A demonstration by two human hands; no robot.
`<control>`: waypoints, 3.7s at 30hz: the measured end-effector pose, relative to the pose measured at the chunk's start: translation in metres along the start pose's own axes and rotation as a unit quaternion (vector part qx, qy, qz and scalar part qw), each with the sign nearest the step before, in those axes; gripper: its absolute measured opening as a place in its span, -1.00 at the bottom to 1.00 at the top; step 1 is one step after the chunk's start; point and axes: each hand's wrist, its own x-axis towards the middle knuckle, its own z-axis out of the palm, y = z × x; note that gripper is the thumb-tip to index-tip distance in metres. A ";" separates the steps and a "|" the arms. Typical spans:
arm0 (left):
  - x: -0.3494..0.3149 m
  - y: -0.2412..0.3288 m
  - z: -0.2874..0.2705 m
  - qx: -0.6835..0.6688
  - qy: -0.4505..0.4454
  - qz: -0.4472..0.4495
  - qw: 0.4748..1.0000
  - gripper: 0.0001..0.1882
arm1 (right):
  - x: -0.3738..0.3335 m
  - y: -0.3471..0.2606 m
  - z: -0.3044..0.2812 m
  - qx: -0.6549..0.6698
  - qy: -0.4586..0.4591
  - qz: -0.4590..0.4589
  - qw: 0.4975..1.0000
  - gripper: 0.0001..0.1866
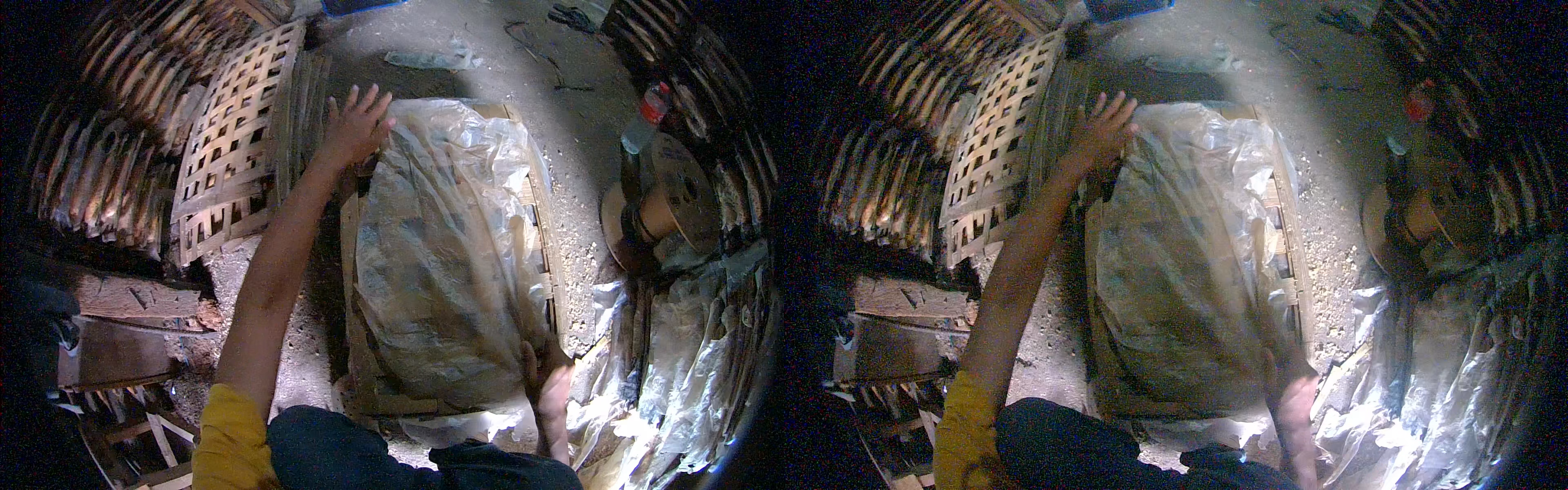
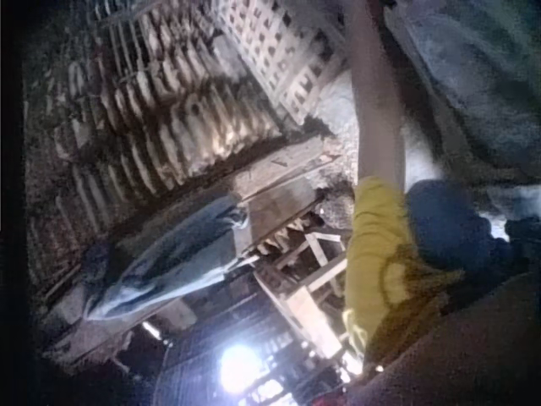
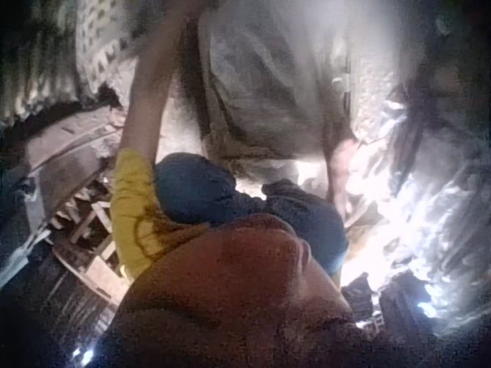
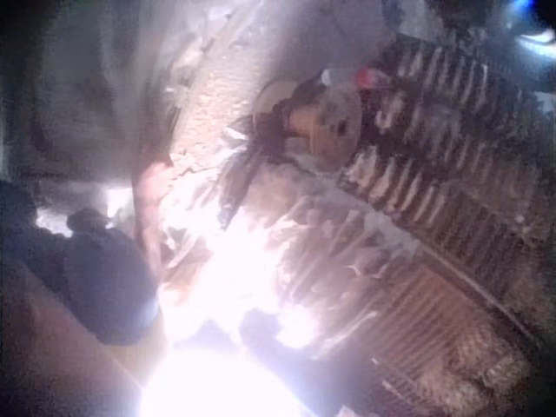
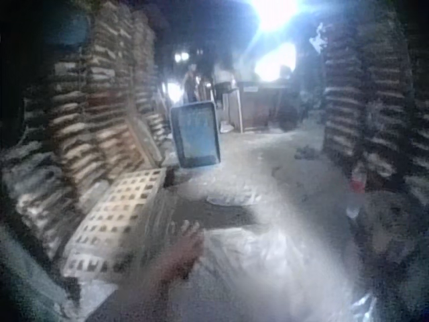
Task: The person assembles a woven basket by inserting thin wooden strips into a lattice frame, then covers it with a plastic sheet and places a second lattice on top. They continue to adjust and secure the components by hand.
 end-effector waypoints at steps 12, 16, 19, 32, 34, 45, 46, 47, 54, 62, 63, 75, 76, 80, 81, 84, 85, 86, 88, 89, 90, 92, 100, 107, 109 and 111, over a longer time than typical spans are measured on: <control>-0.040 0.205 -0.022 -0.418 0.089 0.387 0.817 -0.40 | 0.008 -0.026 -0.014 0.065 -0.002 0.083 0.994 -0.73; 0.045 0.091 0.048 -0.170 0.091 0.200 0.961 -0.34 | 0.011 -0.013 -0.013 0.015 -0.025 0.010 1.000 -0.78; 0.070 0.032 0.036 -0.021 0.059 0.041 0.997 -0.38 | 0.007 -0.014 -0.016 -0.020 -0.061 0.106 0.992 -0.82; 0.019 0.070 0.045 -0.171 0.038 0.190 0.966 -0.42 | 0.015 -0.037 -0.028 0.080 -0.001 0.130 0.988 -0.84; 0.038 0.028 0.043 -0.011 -0.034 0.036 0.999 -0.35 | 0.011 -0.025 -0.025 0.062 0.035 0.070 0.995 -0.85; -0.163 0.085 -0.082 -0.164 -0.160 0.265 0.936 -0.25 | 0.017 -0.001 -0.025 -0.071 0.103 0.106 0.986 -0.64; -0.178 0.085 -0.087 -0.197 -0.169 0.278 0.925 -0.24 | 0.017 -0.001 -0.023 -0.070 0.114 0.072 0.988 -0.64; -0.191 0.084 -0.090 -0.229 -0.178 0.291 0.912 -0.23 | 0.019 0.000 -0.021 -0.069 0.126 0.039 0.989 -0.64; -0.257 0.113 -0.105 -0.316 -0.113 0.353 0.873 -0.47 | 0.013 0.007 -0.015 -0.092 0.134 0.069 0.984 -0.67; -0.280 0.117 -0.098 -0.370 -0.037 0.335 0.866 -0.71 | 0.010 0.014 -0.017 -0.103 0.152 0.084 0.979 -0.71; -0.277 0.114 -0.100 -0.366 -0.020 0.328 0.870 -0.73 | 0.011 0.018 -0.018 -0.106 0.162 0.073 0.978 -0.71; -0.296 0.104 -0.107 -0.324 -0.076 0.338 0.881 -0.63 | 0.013 0.000 -0.018 -0.043 0.130 0.113 0.984 -0.71; -0.294 0.104 -0.110 -0.307 -0.072 0.334 0.888 -0.61 | 0.013 -0.002 -0.020 -0.028 0.122 0.124 0.984 -0.71; -0.279 0.097 -0.118 -0.265 -0.065 0.319 0.908 -0.56 | -0.005 0.023 -0.021 -0.101 0.152 0.112 0.977 -0.68; -0.281 0.096 -0.119 -0.260 -0.074 0.310 0.911 -0.55 | -0.008 0.022 -0.021 -0.115 0.155 0.095 0.977 -0.68; -0.289 0.094 -0.118 -0.242 -0.058 0.252 0.935 -0.55 | -0.012 0.021 -0.022 -0.145 0.157 0.073 0.974 -0.67; -0.298 0.095 -0.114 -0.267 -0.082 0.198 0.940 -0.55 | -0.013 0.023 -0.021 -0.149 0.142 0.091 0.974 -0.67; -0.303 0.096 -0.108 -0.288 -0.107 0.141 0.941 -0.55 | -0.016 0.022 -0.022 -0.154 0.127 0.107 0.974 -0.66; -0.316 0.102 -0.104 -0.317 -0.112 0.100 0.936 -0.54 | -0.017 0.009 -0.027 -0.067 0.090 0.202 0.973 -0.62; -0.321 0.104 -0.106 -0.330 -0.096 0.121 0.931 -0.53 | -0.017 0.006 -0.027 -0.041 0.083 0.214 0.972 -0.62; -0.321 0.106 -0.111 -0.340 -0.077 0.143 0.926 -0.52 | -0.014 0.001 -0.028 -0.014 0.079 0.225 0.971 -0.62; -0.319 0.111 -0.121 -0.330 -0.039 0.192 0.923 -0.51 | -0.016 0.012 -0.025 0.020 0.102 0.214 0.971 -0.60; -0.315 0.118 -0.133 -0.351 0.031 0.202 0.914 -0.58 | -0.007 -0.002 -0.035 0.320 0.086 0.325 0.886 -0.51; -0.276 0.123 -0.126 -0.313 0.098 0.228 0.917 -0.64 | -0.010 0.005 -0.026 0.282 0.114 0.278 0.911 -0.53; -0.262 0.122 -0.130 -0.342 0.106 0.234 0.904 -0.64 | -0.009 0.010 -0.030 0.239 0.099 0.264 0.929 -0.52; -0.252 0.120 -0.131 -0.371 0.104 0.231 0.893 -0.63 | -0.010 0.026 -0.031 0.395 0.088 0.254 0.878 -0.49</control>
